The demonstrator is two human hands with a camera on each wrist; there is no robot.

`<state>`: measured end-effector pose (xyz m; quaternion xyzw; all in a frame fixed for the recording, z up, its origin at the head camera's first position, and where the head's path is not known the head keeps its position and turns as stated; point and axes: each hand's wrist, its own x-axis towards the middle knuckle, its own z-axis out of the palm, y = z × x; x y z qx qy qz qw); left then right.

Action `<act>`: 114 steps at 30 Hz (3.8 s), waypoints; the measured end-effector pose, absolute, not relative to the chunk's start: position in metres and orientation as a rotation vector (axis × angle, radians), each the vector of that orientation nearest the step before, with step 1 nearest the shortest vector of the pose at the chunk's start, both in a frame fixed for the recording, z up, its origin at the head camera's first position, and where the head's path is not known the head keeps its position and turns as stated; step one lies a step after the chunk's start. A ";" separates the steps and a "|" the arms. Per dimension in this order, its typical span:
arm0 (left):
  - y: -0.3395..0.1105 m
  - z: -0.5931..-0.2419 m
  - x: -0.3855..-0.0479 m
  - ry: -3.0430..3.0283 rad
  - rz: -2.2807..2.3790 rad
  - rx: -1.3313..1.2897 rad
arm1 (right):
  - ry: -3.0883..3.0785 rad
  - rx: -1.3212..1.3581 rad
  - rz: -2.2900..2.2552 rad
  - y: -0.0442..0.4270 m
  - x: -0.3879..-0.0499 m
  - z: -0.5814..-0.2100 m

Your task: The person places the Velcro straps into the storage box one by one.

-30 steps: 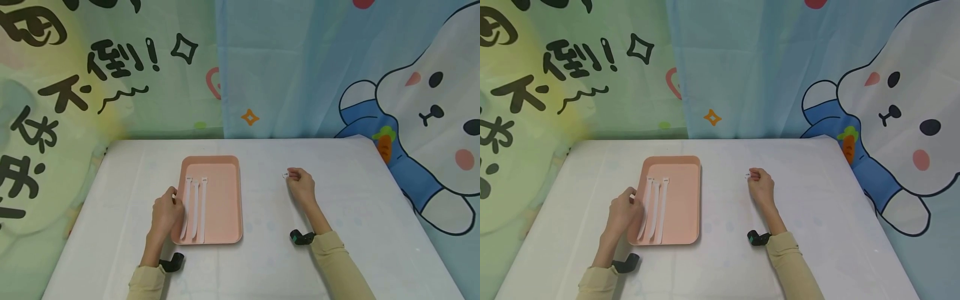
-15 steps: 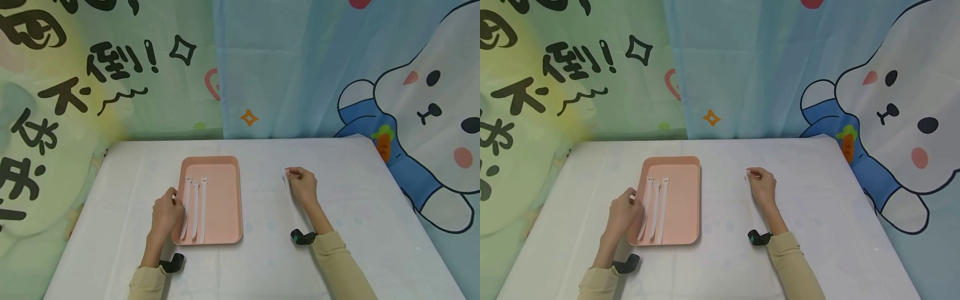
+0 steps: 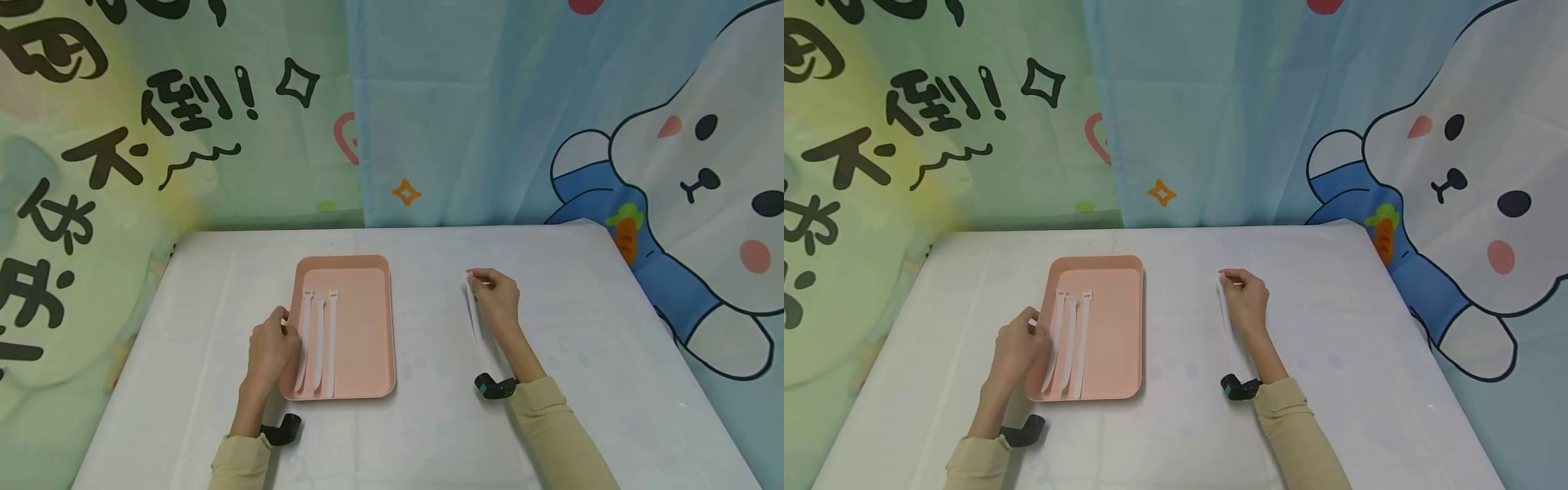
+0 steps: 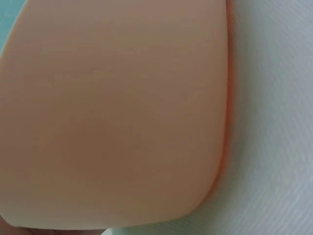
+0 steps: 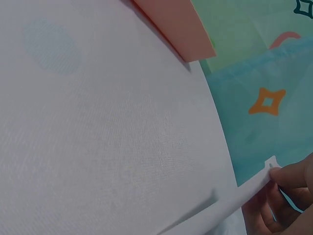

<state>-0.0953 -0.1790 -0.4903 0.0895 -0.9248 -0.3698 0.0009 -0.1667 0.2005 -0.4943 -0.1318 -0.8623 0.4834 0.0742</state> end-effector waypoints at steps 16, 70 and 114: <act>-0.179 -0.491 -0.095 -2.902 -1.159 0.258 | -2.562 -0.378 1.480 0.194 -0.169 -0.485; -0.182 -0.495 -0.097 -2.904 -1.189 0.257 | -2.449 -0.114 1.959 0.116 -0.173 -0.459; -0.181 -0.496 -0.098 -2.895 -1.184 0.259 | -2.485 -0.105 2.238 0.032 -0.175 -0.478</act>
